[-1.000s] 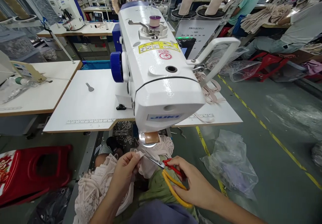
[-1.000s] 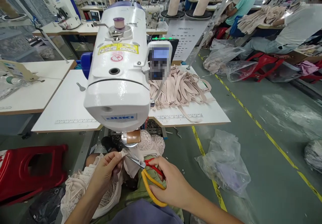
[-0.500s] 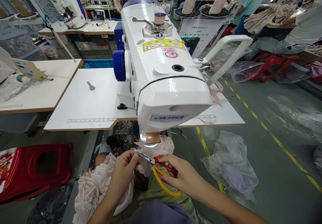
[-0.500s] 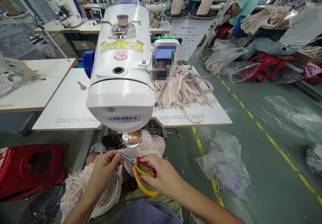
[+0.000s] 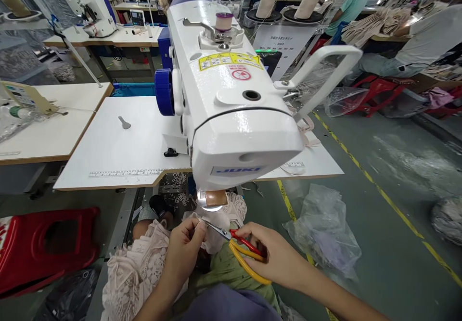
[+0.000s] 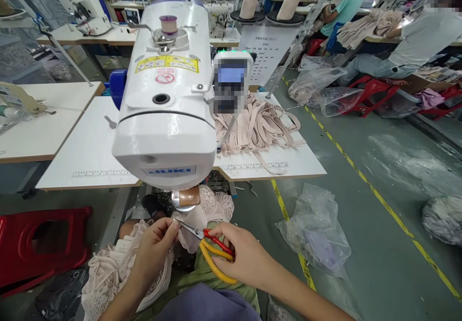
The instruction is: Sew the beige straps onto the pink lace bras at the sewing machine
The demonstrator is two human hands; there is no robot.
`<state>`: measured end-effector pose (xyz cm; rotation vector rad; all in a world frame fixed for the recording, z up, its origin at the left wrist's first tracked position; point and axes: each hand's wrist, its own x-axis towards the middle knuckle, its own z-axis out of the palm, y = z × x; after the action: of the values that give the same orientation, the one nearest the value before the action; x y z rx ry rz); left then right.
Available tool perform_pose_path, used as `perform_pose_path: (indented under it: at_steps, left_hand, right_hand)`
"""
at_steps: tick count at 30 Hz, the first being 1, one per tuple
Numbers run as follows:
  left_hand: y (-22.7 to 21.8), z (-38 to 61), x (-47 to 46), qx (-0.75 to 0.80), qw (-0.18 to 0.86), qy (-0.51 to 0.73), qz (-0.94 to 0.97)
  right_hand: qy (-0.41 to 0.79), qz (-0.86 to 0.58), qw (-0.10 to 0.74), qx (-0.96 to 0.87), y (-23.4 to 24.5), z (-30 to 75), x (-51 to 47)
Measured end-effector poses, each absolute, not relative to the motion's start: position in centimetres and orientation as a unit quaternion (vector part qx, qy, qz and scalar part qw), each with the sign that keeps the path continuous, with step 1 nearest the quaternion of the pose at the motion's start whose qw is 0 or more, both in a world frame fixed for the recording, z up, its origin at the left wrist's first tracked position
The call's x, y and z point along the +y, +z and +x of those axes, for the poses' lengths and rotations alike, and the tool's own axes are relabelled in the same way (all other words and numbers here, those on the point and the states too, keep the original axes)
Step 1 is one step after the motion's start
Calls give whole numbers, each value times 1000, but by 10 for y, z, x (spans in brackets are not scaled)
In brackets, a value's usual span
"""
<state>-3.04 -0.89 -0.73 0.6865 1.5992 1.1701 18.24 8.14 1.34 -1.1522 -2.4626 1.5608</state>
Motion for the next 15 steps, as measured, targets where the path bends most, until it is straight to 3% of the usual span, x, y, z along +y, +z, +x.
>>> perform_pose_path:
  at_steps: [15]
  left_hand:
    - [-14, -32, -10, 635, 522, 530, 209]
  right_hand:
    - [482, -398, 38, -779, 1, 184, 80]
